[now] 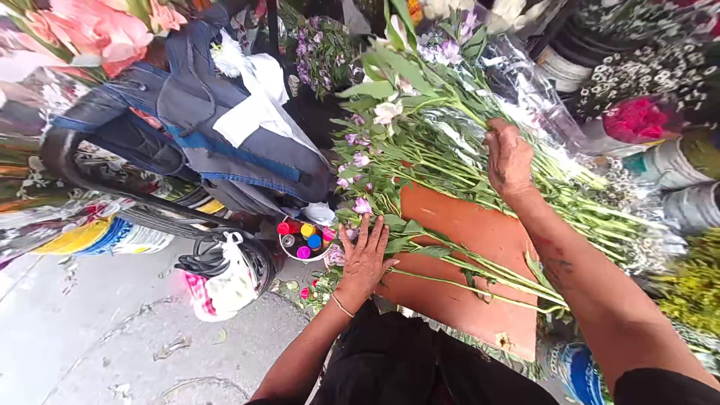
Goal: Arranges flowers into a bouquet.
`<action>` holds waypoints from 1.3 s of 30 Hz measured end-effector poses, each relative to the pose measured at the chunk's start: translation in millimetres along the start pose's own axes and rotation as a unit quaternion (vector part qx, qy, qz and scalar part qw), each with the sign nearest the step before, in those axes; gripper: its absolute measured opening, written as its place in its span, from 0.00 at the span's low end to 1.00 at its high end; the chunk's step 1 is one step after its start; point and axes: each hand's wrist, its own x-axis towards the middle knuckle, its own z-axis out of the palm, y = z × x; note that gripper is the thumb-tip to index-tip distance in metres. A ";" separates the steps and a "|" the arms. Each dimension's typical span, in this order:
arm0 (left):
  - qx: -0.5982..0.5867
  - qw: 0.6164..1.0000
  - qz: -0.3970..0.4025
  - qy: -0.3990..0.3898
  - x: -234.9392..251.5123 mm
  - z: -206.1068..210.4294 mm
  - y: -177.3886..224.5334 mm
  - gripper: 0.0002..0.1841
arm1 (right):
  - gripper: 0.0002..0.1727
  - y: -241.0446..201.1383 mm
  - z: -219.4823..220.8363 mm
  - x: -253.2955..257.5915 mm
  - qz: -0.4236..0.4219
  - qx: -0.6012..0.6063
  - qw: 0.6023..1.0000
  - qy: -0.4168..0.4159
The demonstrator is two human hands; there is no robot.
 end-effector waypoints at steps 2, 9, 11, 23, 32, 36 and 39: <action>-0.009 1.000 0.002 0.017 3.3 -5.7 2.9 0.42 | 0.19 -2.7 -23.1 14.3 -0.039 0.027 0.998 0.044; -0.530 0.807 0.026 0.260 63.1 -91.1 43.5 0.28 | 0.16 -100.4 -85.1 6.6 -0.166 0.061 0.984 0.034; -0.727 0.637 -0.004 0.257 84.7 -117.7 61.2 0.20 | 0.16 -130.5 -85.3 -13.7 -0.199 0.034 0.979 0.025; -0.777 0.522 -0.131 0.328 95.5 -132.6 76.3 0.19 | 0.34 79.2 -142.2 -201.4 0.021 -0.110 0.991 -0.067; -0.783 0.599 -0.080 0.150 99.3 -79.0 174.6 0.15 | 0.19 -3.5 -124.2 -160.8 -0.019 0.155 0.988 -0.010; -0.377 0.924 0.034 -0.063 112.5 -62.3 96.1 0.26 | 0.17 25.4 -118.5 -162.6 0.019 0.118 0.993 -0.005; -0.152 0.974 0.028 -0.168 134.2 -40.6 14.8 0.35 | 0.18 58.4 -122.5 -170.8 0.076 0.093 0.992 -0.033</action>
